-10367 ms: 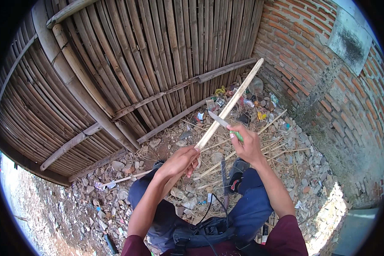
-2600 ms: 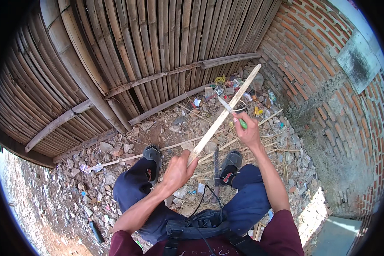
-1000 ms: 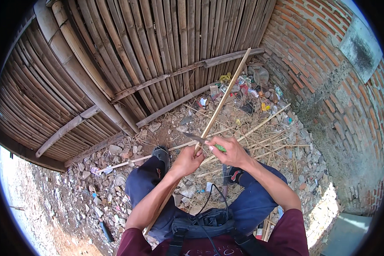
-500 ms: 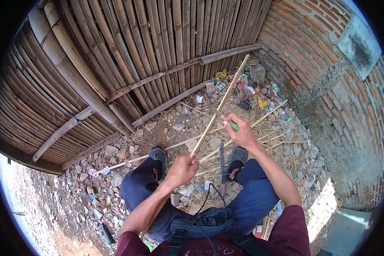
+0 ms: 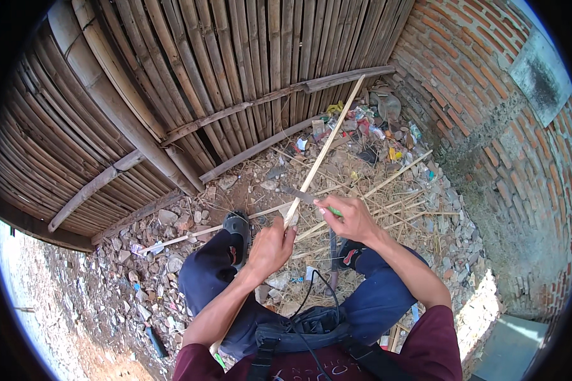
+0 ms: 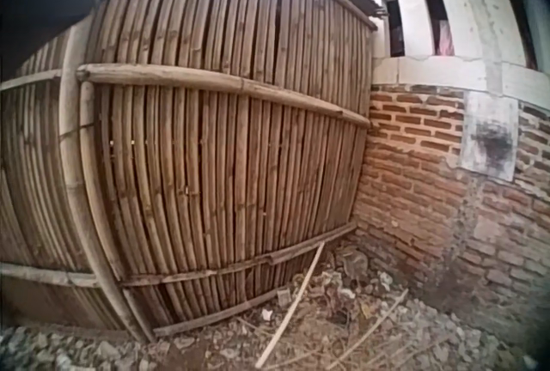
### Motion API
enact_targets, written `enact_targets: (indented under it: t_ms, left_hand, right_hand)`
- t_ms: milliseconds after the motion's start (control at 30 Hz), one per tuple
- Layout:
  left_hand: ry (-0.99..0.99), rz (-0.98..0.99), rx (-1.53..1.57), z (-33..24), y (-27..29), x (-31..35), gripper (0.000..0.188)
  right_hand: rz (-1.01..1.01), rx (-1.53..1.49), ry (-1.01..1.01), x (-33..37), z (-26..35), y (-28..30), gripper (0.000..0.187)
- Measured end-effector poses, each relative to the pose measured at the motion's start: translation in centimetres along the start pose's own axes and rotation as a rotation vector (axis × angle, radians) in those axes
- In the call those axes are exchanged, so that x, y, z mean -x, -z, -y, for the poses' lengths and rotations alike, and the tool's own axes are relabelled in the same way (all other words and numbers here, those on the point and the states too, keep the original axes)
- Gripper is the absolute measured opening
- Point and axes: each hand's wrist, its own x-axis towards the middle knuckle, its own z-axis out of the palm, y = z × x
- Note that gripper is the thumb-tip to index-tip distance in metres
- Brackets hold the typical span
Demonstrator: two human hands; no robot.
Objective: The person whittles a long piece of bamboo with a knife.
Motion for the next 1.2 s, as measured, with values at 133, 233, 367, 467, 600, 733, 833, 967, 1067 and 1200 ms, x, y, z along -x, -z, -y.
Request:
enact_targets:
  t_ms: [133,233,367,467,600,733,833,967,1067,1200]
  left_hand:
    - [-0.012,-0.023,0.009,-0.2,0.3,0.1,0.035]
    - [-0.038,-0.032,0.005,-0.6,0.5,0.2,0.033]
    - [-0.064,-0.047,-0.076,-0.7,0.4,0.5,0.031]
    - [-0.049,-0.077,-0.135,-0.6,0.1,0.5,0.030]
    - [-0.037,-0.080,-0.155,-0.9,0.1,0.8,0.029]
    - [-0.030,-0.080,-0.176,-1.0,0.3,1.0,0.029]
    - [-0.035,-0.090,-0.175,-1.0,0.3,1.0,0.029]
    - [-0.041,-0.106,-0.187,-1.2,0.5,1.3,0.030]
    - [-0.043,-0.085,-0.193,-0.7,0.3,2.2,0.031]
    - [-0.086,-0.089,-0.216,-0.1,0.0,2.3,0.030]
  right_hand:
    - [0.133,-0.053,-0.022,0.8,2.2,-1.4,0.018]
    - [0.135,-0.073,-0.034,1.1,2.5,-2.1,0.018]
    - [0.135,-0.131,-0.087,0.9,2.5,-2.6,0.017]
    - [0.130,-0.128,-0.101,0.9,2.5,-2.7,0.016]
    - [0.107,-0.114,-0.092,0.6,2.5,-2.5,0.017]
    - [0.092,-0.096,-0.110,0.5,2.1,-2.3,0.018]
    - [0.086,-0.074,-0.065,0.2,2.1,-1.9,0.018]
    - [0.031,0.002,-0.117,-0.7,1.3,-0.5,0.016]
    - [-0.045,0.063,-0.262,-1.6,-2.3,2.3,0.014]
    - [-0.114,0.144,-0.244,-2.1,-4.6,3.4,0.013]
